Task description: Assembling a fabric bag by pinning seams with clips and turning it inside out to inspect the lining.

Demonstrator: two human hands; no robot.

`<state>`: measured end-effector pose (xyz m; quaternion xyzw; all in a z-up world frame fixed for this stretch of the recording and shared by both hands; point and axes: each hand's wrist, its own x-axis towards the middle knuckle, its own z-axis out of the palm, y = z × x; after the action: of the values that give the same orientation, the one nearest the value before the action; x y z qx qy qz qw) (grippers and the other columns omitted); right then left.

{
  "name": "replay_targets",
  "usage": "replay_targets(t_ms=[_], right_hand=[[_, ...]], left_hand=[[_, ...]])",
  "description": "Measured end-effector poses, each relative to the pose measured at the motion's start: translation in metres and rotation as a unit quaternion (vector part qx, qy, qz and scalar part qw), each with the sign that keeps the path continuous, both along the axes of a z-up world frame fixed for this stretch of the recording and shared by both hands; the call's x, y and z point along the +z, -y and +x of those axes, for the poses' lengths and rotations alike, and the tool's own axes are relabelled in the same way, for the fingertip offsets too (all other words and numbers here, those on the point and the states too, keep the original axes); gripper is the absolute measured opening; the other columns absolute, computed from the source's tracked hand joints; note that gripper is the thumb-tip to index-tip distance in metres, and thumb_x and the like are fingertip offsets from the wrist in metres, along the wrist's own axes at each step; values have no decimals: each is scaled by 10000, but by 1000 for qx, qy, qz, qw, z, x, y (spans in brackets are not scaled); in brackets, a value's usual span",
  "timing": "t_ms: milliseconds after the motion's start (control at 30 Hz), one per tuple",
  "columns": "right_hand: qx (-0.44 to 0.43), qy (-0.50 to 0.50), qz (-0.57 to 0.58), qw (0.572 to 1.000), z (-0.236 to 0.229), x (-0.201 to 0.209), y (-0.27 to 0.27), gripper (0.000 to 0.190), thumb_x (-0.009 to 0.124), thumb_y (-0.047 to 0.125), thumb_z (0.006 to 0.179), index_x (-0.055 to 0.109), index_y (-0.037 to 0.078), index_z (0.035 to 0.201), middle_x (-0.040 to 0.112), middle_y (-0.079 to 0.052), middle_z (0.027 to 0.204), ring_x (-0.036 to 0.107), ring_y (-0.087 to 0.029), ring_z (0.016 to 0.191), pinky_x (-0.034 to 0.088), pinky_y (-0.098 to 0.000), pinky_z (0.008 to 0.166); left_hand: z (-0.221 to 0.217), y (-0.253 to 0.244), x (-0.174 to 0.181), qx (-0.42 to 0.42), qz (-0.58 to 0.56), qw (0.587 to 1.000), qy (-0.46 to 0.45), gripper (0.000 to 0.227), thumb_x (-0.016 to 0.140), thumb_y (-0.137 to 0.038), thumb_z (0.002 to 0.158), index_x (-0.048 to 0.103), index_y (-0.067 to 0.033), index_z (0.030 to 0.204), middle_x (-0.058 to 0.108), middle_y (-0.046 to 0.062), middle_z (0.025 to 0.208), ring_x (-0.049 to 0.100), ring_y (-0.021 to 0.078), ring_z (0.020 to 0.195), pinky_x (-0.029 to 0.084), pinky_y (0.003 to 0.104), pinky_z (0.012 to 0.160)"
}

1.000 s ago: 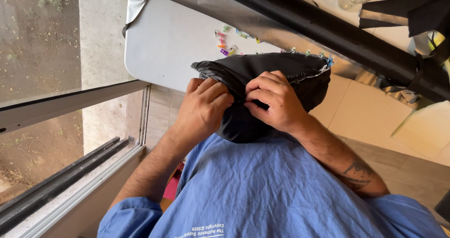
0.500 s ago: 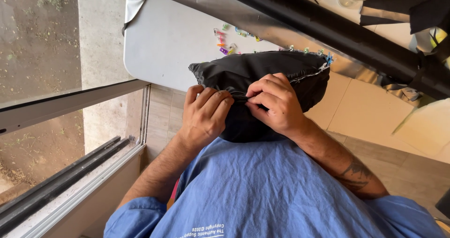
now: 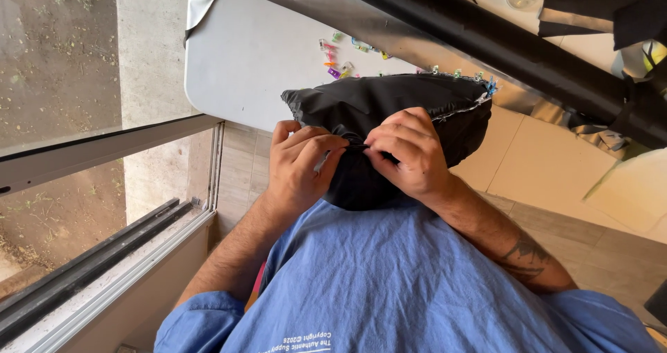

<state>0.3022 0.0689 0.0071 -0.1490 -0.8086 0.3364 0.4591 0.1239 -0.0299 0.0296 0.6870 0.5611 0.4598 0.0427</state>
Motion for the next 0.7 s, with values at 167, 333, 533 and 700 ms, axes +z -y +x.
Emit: replay_targets(t_ms=[167,333,533,700], right_hand=[[-2,1,-4,1000,-1,-5,2,109,752,-32,897,694,60,908,725,-41,842,671,-251,728,503,-399,731],[-12,8,-7,1000,-2,-2,6,133,743,-39,913,667,65,880,725,-35,817,666,-249,699,500,-394,717],[58,88,-79,991,9,1,-29,64,775,146,926,722,115,907,759,-13,872,708,-244,751,511,-377,731],[112,248,-101,957,-15,-44,-129,99,694,28,965,725,-62,990,723,-262,862,668,-487,797,511,-547,720]], left_hand=[[-4,0,1,-7,7,1000,-15,61,682,-72,998,697,-48,943,709,43,809,677,255,702,422,391,723],[-6,-1,0,-20,27,999,-23,93,684,-62,992,700,-46,902,713,44,805,670,250,686,421,389,721],[-12,-3,2,-61,24,998,15,212,605,-48,1029,668,-51,827,697,60,776,678,267,659,454,377,699],[-22,-7,2,-107,28,992,60,294,513,-87,1073,640,-75,808,663,64,772,652,269,643,473,368,665]])
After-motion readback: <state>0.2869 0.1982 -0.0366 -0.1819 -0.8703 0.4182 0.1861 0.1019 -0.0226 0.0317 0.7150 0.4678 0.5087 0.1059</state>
